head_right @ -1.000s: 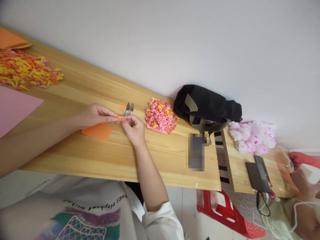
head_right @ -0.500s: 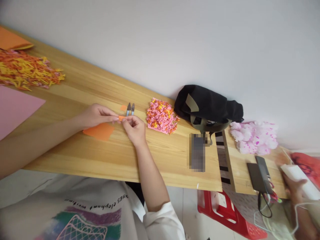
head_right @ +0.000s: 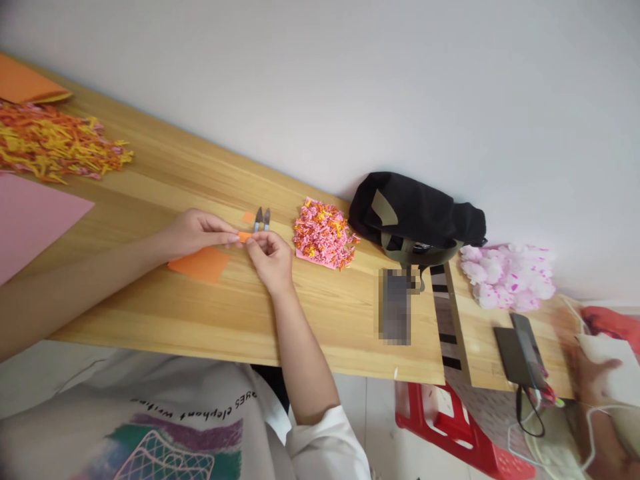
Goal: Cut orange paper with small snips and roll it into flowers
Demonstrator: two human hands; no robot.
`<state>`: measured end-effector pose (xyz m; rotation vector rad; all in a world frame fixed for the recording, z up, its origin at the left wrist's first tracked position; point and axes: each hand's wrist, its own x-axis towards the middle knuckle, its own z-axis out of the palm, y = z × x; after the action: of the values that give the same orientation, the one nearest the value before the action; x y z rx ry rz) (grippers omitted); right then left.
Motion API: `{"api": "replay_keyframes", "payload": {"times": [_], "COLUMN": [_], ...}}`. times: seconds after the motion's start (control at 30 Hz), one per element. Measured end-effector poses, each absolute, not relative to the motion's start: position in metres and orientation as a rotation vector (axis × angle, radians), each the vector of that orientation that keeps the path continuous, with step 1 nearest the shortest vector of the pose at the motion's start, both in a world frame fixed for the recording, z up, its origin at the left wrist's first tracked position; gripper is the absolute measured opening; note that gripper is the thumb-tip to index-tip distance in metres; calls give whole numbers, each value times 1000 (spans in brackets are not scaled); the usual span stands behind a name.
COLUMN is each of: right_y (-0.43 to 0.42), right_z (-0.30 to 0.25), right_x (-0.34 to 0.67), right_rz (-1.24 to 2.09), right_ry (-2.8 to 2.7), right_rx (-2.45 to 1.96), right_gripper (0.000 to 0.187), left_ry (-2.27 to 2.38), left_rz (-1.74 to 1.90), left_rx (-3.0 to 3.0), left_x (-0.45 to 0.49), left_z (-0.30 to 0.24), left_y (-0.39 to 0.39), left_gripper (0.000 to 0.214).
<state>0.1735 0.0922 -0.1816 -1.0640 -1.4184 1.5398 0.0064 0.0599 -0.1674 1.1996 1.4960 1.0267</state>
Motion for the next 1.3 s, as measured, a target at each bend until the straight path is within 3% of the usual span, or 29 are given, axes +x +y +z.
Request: {"api": "replay_keyframes", "payload": {"times": [1.03, 1.3], "right_y": [73, 79], "right_z": [-176, -173], "right_x": [179, 180], "right_rz": [1615, 1365], "right_ry": [-1401, -1677], "right_rx": [-1082, -1026], "right_gripper": [18, 18], "left_ry": [1366, 1324], "left_rz": [1024, 1065], "left_rx": [944, 1002], "left_x": [1, 4], "left_z": [-173, -171], "left_y": [55, 57], "left_gripper": [22, 34]}}
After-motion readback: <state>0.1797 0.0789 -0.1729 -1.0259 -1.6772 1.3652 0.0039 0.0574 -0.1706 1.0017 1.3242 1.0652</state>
